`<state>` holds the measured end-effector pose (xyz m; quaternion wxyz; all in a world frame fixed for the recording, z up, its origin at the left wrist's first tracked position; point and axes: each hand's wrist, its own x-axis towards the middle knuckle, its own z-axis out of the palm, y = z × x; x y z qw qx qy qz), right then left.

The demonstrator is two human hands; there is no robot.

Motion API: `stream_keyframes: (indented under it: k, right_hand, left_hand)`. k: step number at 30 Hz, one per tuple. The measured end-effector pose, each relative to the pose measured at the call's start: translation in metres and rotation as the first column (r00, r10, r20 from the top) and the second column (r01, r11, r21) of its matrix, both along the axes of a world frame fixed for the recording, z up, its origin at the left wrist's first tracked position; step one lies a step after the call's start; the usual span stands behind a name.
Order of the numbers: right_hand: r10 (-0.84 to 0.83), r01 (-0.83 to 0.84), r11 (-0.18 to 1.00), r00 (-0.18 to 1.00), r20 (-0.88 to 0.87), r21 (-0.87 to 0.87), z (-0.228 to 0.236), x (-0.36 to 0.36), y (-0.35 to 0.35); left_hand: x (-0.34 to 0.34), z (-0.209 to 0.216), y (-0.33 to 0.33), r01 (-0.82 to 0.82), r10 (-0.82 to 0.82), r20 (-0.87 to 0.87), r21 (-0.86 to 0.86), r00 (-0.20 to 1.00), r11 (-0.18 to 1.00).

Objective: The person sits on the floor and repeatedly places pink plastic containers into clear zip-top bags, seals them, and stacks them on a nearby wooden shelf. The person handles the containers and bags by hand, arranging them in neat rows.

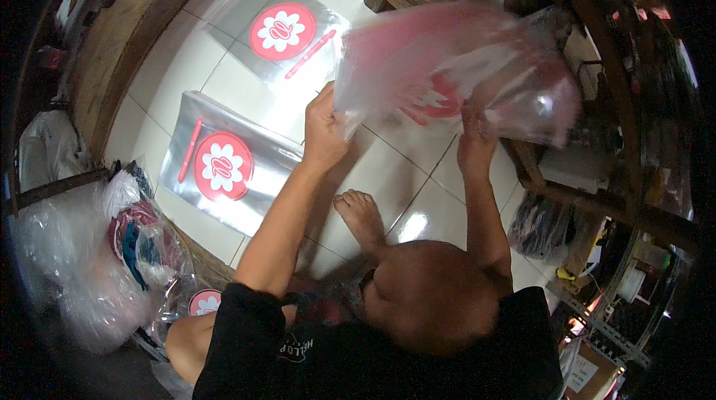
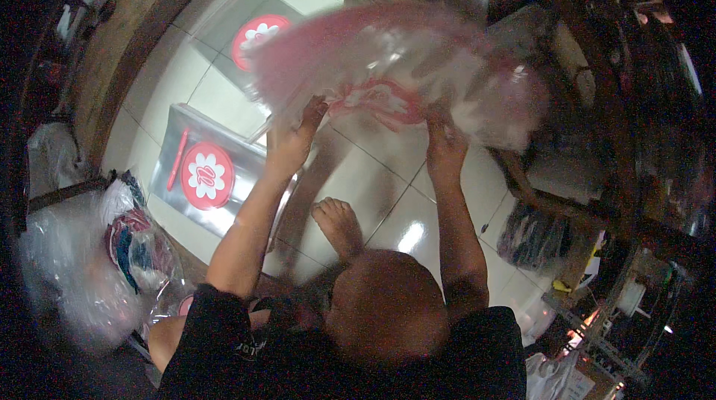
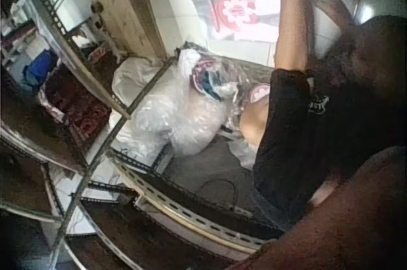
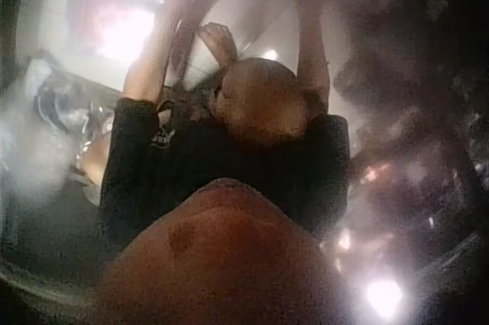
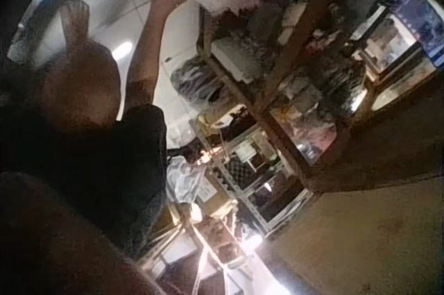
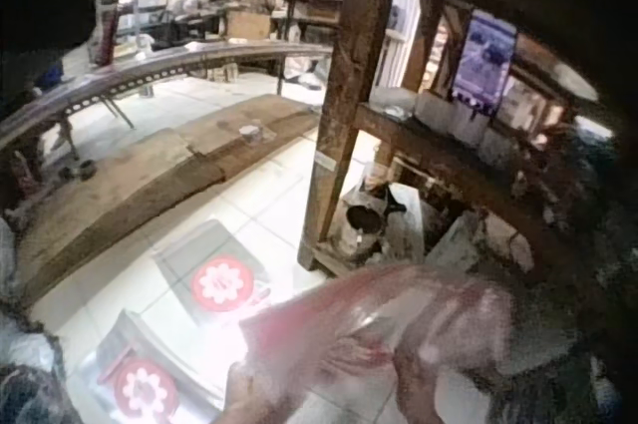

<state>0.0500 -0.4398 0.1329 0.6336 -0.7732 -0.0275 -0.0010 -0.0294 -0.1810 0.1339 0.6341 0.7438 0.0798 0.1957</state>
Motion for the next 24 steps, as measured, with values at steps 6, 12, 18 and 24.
stream_keyframes:
  k: [6,12,18,24]
  right_hand:
    - [0.064,-0.079,0.842,0.997,-0.046,-0.534,0.015,-0.033,-0.034]
    - [0.148,-0.241,0.828,0.965,-0.218,-0.506,-0.023,-0.028,-0.064]
    - [0.315,-0.433,0.656,0.901,-0.297,-0.618,0.04,0.048,-0.065]
    - [0.452,-0.743,0.19,0.646,-0.615,-0.642,0.007,0.1,-0.031]
  left_hand:
    - [-0.021,0.036,-0.005,0.219,-0.249,-0.224,-0.154,0.942,0.964]
    - [0.004,-0.008,0.0,0.335,-0.318,-0.237,0.032,0.918,0.942]
    - [-0.016,0.014,-0.03,0.073,-0.169,-0.362,-0.264,0.917,0.962]
    - [-0.051,0.001,-0.068,-0.284,-0.114,-0.752,-0.379,0.649,0.881]
